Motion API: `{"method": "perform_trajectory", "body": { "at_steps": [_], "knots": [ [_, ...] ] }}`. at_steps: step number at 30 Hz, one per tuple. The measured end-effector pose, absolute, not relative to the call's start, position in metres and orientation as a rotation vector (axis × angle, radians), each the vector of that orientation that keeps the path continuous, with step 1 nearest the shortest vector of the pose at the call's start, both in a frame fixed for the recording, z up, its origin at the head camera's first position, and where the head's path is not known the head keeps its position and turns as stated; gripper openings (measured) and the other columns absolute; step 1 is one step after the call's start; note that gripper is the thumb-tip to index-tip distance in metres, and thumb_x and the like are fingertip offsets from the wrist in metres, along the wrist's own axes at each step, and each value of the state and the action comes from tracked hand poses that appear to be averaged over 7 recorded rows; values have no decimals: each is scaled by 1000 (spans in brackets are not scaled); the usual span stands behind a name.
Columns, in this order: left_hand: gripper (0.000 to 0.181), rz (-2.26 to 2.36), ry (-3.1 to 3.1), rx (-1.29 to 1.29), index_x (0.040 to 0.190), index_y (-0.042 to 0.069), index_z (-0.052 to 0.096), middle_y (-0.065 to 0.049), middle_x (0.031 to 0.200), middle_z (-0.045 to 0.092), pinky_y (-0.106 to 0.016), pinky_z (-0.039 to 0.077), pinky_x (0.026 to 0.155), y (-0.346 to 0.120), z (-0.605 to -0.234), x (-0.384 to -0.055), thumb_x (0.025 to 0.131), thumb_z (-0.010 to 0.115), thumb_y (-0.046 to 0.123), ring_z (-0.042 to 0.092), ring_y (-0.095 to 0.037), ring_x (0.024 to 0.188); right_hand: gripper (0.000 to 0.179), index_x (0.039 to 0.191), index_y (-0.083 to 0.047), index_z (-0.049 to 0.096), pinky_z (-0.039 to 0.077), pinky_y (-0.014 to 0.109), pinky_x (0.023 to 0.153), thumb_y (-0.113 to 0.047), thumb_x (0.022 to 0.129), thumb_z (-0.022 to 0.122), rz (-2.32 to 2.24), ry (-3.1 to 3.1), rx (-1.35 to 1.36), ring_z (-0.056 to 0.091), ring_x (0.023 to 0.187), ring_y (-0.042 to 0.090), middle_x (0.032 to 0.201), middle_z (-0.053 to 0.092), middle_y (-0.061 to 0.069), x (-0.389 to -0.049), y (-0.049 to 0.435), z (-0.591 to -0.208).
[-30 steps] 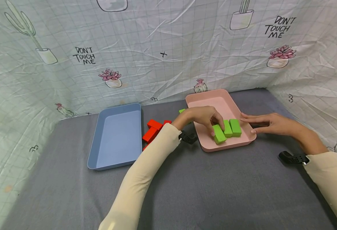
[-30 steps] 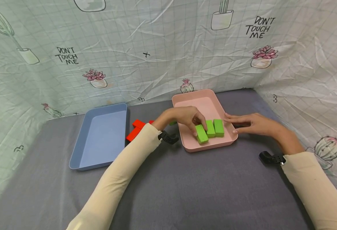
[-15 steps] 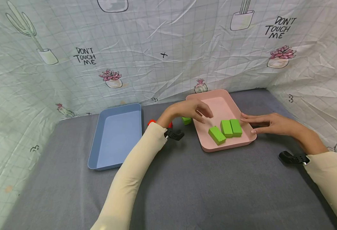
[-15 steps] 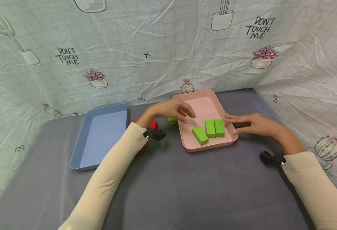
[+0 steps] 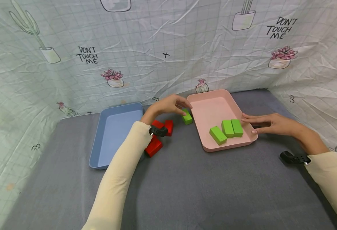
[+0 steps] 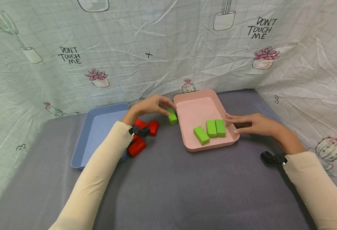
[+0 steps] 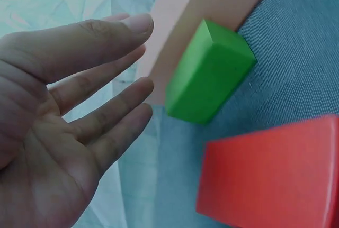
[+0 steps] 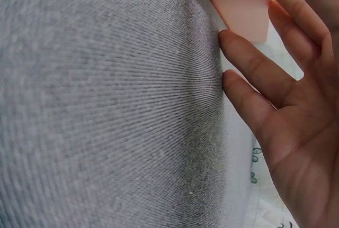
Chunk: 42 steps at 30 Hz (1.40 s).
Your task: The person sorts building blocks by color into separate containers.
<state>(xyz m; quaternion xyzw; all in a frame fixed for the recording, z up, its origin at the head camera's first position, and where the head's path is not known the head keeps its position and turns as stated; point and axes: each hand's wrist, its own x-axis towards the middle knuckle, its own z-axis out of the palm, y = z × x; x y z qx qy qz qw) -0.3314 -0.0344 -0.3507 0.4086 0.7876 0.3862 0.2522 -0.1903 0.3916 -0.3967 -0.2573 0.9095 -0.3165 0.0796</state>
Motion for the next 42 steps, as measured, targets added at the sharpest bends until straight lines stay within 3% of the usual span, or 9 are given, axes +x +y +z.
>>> {"method": "perform_trajectory", "body": {
  "at_steps": [12,18,30,35,42],
  "knots": [
    [49,1058,2192,986,134,3,65,-10,141,61,-35,50,106,-40,-365,-338,87,77,-5,52,-28,137,56,142,-23,62,28,0,95,-20,89,79,-940,2732,-764,33,137,-15,155,46,-8,-191,392,-397],
    [53,1039,2215,962,134,6,65,-8,140,60,-34,53,101,-41,-371,-339,85,79,-6,57,-25,130,56,143,-23,62,28,0,95,-21,89,80,-930,2740,-761,33,137,-13,155,46,-5,-192,391,-397],
    [52,1138,2162,924,131,-2,58,-18,138,59,-37,51,104,-38,-382,-339,83,73,-17,56,-32,131,57,143,-24,62,27,0,95,-22,89,80,-927,2742,-744,34,136,-15,155,46,-7,-191,391,-397],
    [53,1081,2209,955,133,-2,63,-17,135,63,-35,52,103,-37,-385,-338,83,76,-14,59,-30,126,56,143,-25,62,28,0,95,-23,90,79,-926,2740,-731,34,136,-14,156,46,-7,-190,391,-398],
    [38,1089,2208,918,119,-2,72,-14,118,71,-31,55,94,-38,-387,-336,83,78,-11,66,-25,108,56,143,-23,62,28,0,95,-22,90,79,-936,2731,-742,33,137,-13,156,45,-10,-190,393,-399]
  ]
}}
